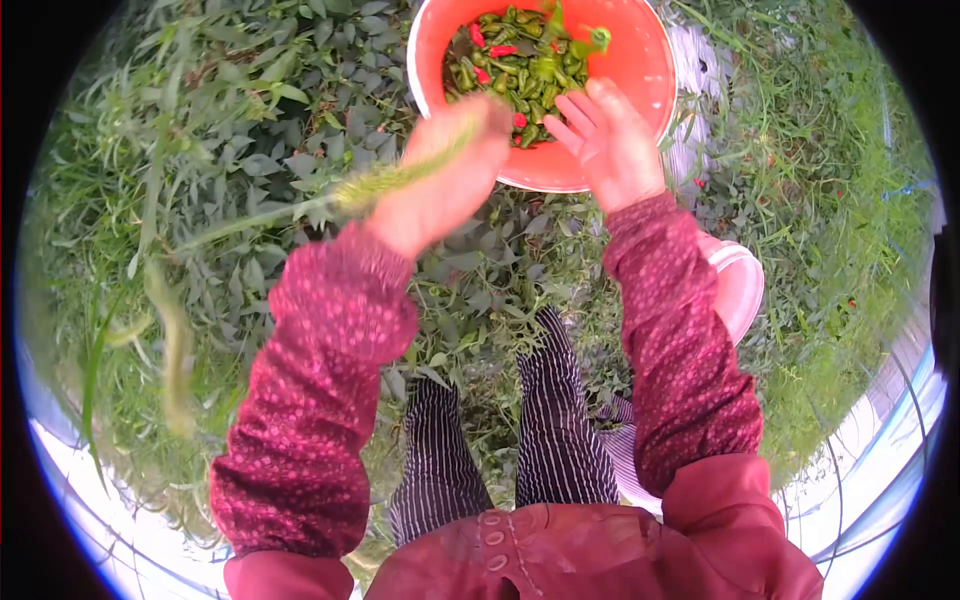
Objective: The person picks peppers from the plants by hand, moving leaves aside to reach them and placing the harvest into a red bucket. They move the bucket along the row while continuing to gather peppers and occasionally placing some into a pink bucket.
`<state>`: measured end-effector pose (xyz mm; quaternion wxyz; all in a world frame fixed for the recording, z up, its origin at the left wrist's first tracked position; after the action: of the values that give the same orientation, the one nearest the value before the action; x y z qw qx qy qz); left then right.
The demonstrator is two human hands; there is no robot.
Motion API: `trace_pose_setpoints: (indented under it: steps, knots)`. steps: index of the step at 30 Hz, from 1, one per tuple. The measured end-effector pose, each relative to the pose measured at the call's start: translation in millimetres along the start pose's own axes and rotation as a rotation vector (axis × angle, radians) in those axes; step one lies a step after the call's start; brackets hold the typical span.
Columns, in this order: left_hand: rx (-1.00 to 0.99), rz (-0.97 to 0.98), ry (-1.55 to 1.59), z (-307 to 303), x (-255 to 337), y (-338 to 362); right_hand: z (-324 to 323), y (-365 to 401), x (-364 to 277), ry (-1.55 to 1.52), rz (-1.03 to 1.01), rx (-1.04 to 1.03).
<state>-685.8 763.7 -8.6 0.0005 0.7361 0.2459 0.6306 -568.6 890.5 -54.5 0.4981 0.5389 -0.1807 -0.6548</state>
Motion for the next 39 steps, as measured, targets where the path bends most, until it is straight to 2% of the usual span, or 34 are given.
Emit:
trace_pose_setpoints:
  steps: [1,2,3,4,5,7,8,11,12,13,16,18,19,20,21,22,24,25,26,28,30,32,33,35,36,37,38,39]
  knots:
    - [-0.18,-0.119,-0.198,13,-22,10,-5,5,7,-0.007,-0.059,-0.014]
    - [-0.197,-0.018,-0.324,32,-40,27,-12,11,13,-0.012,-0.116,-0.028]
    - [-0.321,-0.073,-0.407,50,-69,49,-20,14,24,-0.038,-0.067,-0.083]
    - [-0.54,-0.233,-0.496,62,-89,64,-27,18,34,-0.038,-0.058,-0.078]
    - [-0.615,-0.341,-0.584,77,-121,86,-33,23,46,-0.017,-0.013,-0.075]
    - [-0.893,-0.609,-0.623,89,-136,118,-40,27,60,0.012,0.033,-0.072]
    - [-0.96,-0.509,-0.738,96,-149,139,-43,30,67,0.003,0.044,-0.08]
    - [-0.935,-0.517,-0.671,116,-180,216,-42,42,79,-0.023,0.063,-0.11]
    - [-0.94,-0.525,-0.582,116,-161,228,-43,43,84,-0.023,0.072,-0.112]
    - [-0.834,-0.497,-0.483,127,-171,262,-47,45,90,0.012,0.113,-0.144]
    - [-0.77,-0.542,-0.299,152,-164,310,-55,42,116,0.164,0.185,-0.152]
    - [-0.506,-0.412,-0.24,179,-154,317,-73,29,156,0.589,0.314,-0.066]
    - [-0.66,-0.388,-0.313,202,-164,336,-79,20,175,0.597,0.323,-0.075]
    - [-0.811,-0.362,-0.385,223,-174,350,-84,9,192,1.024,0.239,-0.1]
    - [-0.802,-0.371,-0.379,227,-173,346,-84,2,206,1.447,0.136,-0.126]
    - [-0.863,-0.433,-0.366,232,-171,342,-78,0,219,1.453,0.142,-0.139]
    - [-0.988,-0.564,-0.333,241,-169,343,-65,0,254,1.973,0.109,-0.273]
    - [-0.874,-0.504,-0.433,246,-167,347,-72,6,277,1.877,0.269,-0.361]
    - [-0.87,-0.52,-0.423,257,-170,351,-81,13,303,1.785,0.472,-0.389]
    - [-0.954,-0.549,-0.355,296,-185,372,-77,43,325,1.926,0.898,-0.603]
    - [-0.989,-0.559,-0.312,322,-198,397,-101,82,366,1.994,0.922,-0.788]
    - [-0.699,-0.197,-0.374,343,-194,415,-77,123,358,1.964,1.137,-0.697]
    - [-0.695,-0.2,-0.368,357,-200,430,-86,142,367,1.97,1.142,-0.7]
    - [-0.597,-0.452,-0.109,389,-232,465,-98,160,396,2.053,0.597,-0.92]
    - [-0.551,-0.58,0.027,390,-234,476,-101,162,402,2.051,0.606,-0.929]
    - [-0.556,-0.585,0.034,347,-219,428,-105,165,405,2.077,0.649,-0.982]
    - [-0.725,-0.433,-0.003,304,-187,392,-110,162,408,2.112,0.676,-1.033]
    - [-0.884,-0.277,-0.043,248,-157,369,-128,164,425,2.119,0.599,-1.016]
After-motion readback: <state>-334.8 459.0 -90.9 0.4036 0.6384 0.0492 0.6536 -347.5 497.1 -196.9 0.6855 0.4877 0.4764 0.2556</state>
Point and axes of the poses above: each hand's wrist, its own y-axis away from the middle knuckle, its own z-axis out of the palm, x = y × z, the point moved 4 cm from there along -y, towards the middle knuckle, and after that the axes turned 8 degrees about z, right-handed, at the moved point
